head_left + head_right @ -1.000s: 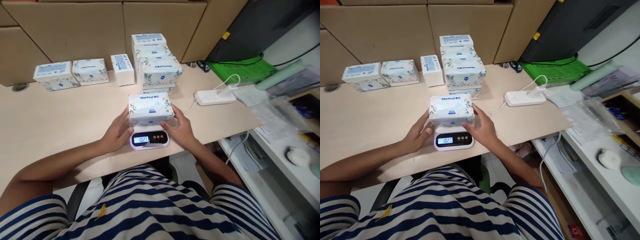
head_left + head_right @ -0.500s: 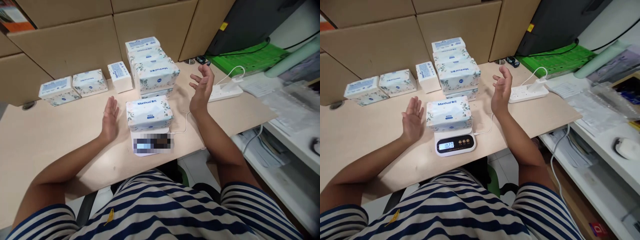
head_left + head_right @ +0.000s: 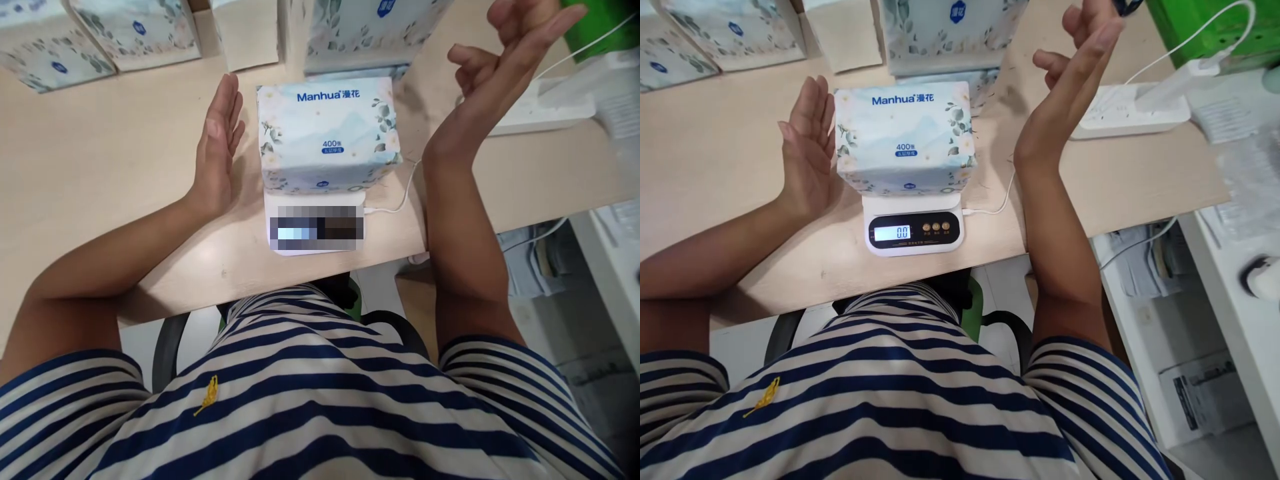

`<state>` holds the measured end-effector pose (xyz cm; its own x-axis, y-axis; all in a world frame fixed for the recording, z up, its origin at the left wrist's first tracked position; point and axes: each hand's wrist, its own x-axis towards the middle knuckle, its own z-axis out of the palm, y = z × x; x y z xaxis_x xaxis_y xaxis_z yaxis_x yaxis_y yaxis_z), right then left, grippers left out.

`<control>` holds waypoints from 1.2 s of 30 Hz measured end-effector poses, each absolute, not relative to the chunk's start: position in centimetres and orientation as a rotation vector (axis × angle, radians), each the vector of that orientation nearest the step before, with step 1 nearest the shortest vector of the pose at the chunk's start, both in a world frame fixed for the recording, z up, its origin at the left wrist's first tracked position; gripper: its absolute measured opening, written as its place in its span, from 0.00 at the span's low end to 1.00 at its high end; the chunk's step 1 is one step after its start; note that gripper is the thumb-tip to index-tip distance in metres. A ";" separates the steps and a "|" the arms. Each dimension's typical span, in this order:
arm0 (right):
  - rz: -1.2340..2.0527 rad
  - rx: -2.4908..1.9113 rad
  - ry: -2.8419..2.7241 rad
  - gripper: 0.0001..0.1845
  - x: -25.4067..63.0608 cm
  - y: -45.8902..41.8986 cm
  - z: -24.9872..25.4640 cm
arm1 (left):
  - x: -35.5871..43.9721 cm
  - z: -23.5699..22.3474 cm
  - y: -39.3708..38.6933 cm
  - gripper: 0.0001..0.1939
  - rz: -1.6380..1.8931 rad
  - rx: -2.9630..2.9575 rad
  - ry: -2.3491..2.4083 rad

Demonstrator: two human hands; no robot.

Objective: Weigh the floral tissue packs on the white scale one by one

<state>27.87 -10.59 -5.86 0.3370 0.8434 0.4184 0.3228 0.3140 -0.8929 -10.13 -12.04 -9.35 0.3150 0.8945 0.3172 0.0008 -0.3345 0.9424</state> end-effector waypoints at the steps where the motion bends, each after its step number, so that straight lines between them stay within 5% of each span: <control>1: 0.418 -1.209 -1.162 0.46 27.5 -10.7 -5.9 | -10.1 -9.4 -12.0 0.54 1.168 1.635 0.826; 6: 0.316 -1.061 -1.026 0.38 25.8 -11.8 -5.5 | -10.3 -10.4 -11.7 0.53 1.173 1.674 0.722; 22: 0.300 -1.081 -1.085 0.55 25.4 -11.9 -5.8 | -10.6 -11.2 -11.4 0.45 1.164 1.872 0.515; 31: 0.246 -1.125 -1.134 0.42 26.2 -11.5 -6.7 | -10.5 -11.2 -11.5 0.46 1.169 1.907 0.512; 36: 0.302 -1.237 -1.116 0.49 26.0 -11.6 -6.5 | -10.6 -10.9 -11.9 0.46 1.173 1.881 0.574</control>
<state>26.03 -11.59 -6.47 0.4767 0.7175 0.5080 0.3631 0.3656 -0.8570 -10.65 -11.90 -10.86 0.4606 0.7271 0.5091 -0.0437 -0.5542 0.8312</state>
